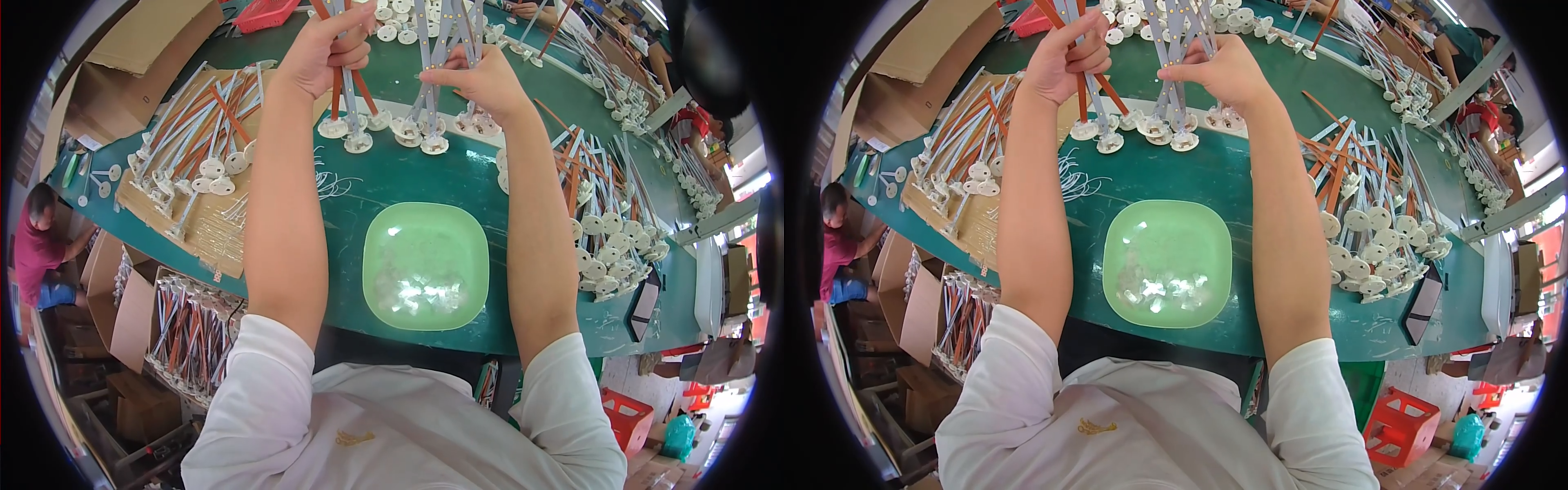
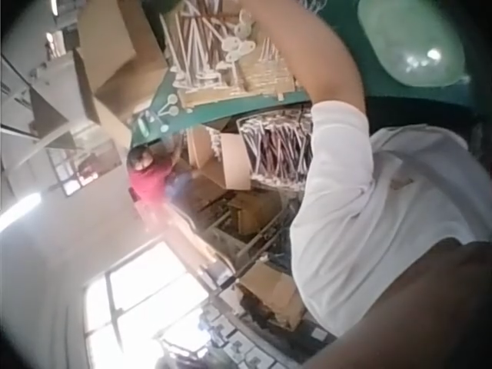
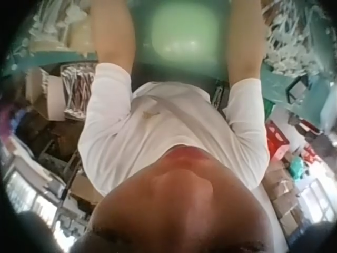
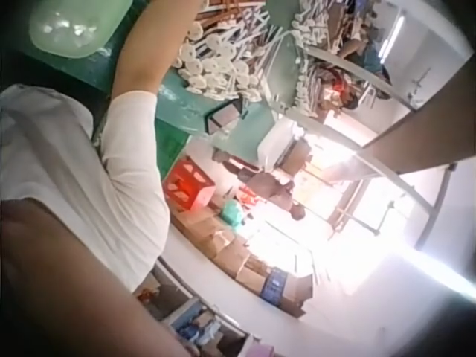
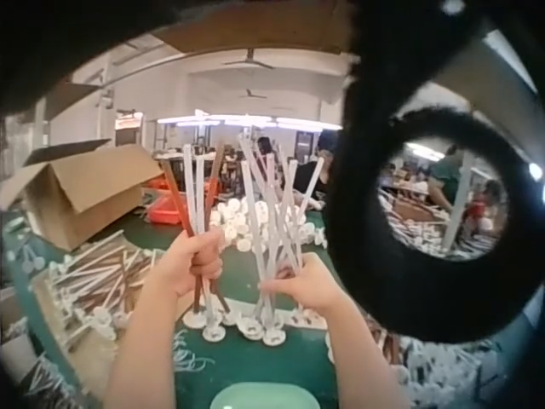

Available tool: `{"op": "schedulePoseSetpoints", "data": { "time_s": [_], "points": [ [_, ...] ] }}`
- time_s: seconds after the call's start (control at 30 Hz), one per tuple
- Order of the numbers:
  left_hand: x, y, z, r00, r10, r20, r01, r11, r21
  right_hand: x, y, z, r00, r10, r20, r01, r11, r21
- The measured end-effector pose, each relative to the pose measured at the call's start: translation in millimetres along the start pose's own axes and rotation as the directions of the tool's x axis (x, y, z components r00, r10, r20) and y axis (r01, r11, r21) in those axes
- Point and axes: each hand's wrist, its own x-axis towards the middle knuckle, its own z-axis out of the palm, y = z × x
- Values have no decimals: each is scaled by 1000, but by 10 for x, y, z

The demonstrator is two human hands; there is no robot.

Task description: Assembling small industrial components by bundling strips into circular bases and securing them with wire ties.

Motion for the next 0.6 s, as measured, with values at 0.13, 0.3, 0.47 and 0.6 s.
{"op": "schedulePoseSetpoints", "data": {
  "time_s": [0.13, 0.3, 0.47, 0.6],
  "points": [
    [9, -10, 75, 998, 18, -62, -16, 999, 31, -8, -26, -15, 1000, 7, 8, -7, 1000, -9],
    [21, -24, 244, 982, 27, -188, 8, 983, 182, 1, 10, -7, 1000, -4, 1, 4, 1000, -10],
    [58, -84, 71, 994, 4, -110, 30, 951, 307, 3, -18, -9, 999, 48, 21, -49, 999, 11],
    [65, -112, 72, 998, 30, -54, -3, 893, 449, -1, 17, -9, 1000, -13, 11, 13, 1000, 0]
  ]
}}
